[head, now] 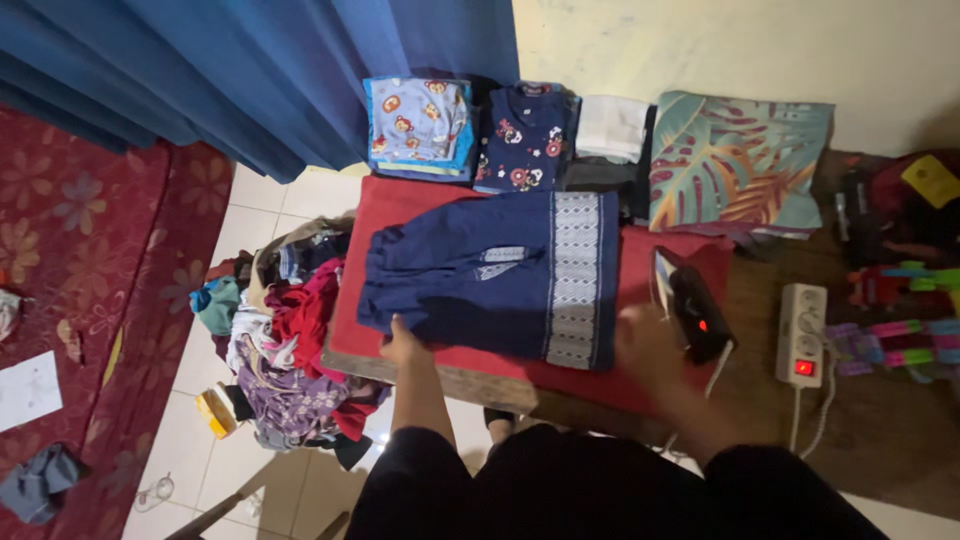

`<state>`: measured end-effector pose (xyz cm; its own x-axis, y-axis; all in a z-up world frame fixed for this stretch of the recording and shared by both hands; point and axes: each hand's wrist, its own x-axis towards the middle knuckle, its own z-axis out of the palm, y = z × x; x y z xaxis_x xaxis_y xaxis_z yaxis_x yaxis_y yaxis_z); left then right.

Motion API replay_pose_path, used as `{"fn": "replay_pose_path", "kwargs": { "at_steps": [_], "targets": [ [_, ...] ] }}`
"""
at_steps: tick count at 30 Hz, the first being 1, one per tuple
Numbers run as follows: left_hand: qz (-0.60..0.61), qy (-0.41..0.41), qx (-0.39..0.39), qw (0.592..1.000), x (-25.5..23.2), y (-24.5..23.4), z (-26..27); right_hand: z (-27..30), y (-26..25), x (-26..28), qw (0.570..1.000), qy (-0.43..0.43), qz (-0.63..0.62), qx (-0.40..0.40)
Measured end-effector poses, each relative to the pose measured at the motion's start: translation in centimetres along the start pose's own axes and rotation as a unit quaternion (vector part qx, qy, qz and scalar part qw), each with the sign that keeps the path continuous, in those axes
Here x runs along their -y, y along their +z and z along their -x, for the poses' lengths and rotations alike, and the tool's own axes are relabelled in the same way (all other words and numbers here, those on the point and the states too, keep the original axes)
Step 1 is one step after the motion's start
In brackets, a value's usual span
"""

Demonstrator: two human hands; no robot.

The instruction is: The person irons a pair of dark blue pants on a red-covered table, smoothing and folding them before stacking them with other folded garments. The person then picks up a light green shirt from a pile of clothes and begins to unfold it.

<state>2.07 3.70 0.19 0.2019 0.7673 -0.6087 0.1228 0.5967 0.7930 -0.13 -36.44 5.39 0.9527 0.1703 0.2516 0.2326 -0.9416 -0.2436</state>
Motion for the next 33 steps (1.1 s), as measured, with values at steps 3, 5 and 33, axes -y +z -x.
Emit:
{"fn": "replay_pose_path", "kwargs": {
  "at_steps": [3, 5, 33],
  "targets": [
    [-0.018, -0.065, 0.058, 0.996, -1.5, -0.2, -1.9, 2.1, 1.9, 4.1, 0.963, 0.218, -0.148, 0.064],
    [-0.016, -0.089, 0.120, 0.989, -2.5, -0.5, -3.1, 2.0, 3.3, 5.0, 0.920, 0.345, -0.154, 0.106],
    [-0.401, -0.124, 0.363, 0.832, -7.5, -9.5, -8.3, 8.2, 0.3, 2.5, 0.958, 0.270, -0.092, -0.015]
  ]
}}
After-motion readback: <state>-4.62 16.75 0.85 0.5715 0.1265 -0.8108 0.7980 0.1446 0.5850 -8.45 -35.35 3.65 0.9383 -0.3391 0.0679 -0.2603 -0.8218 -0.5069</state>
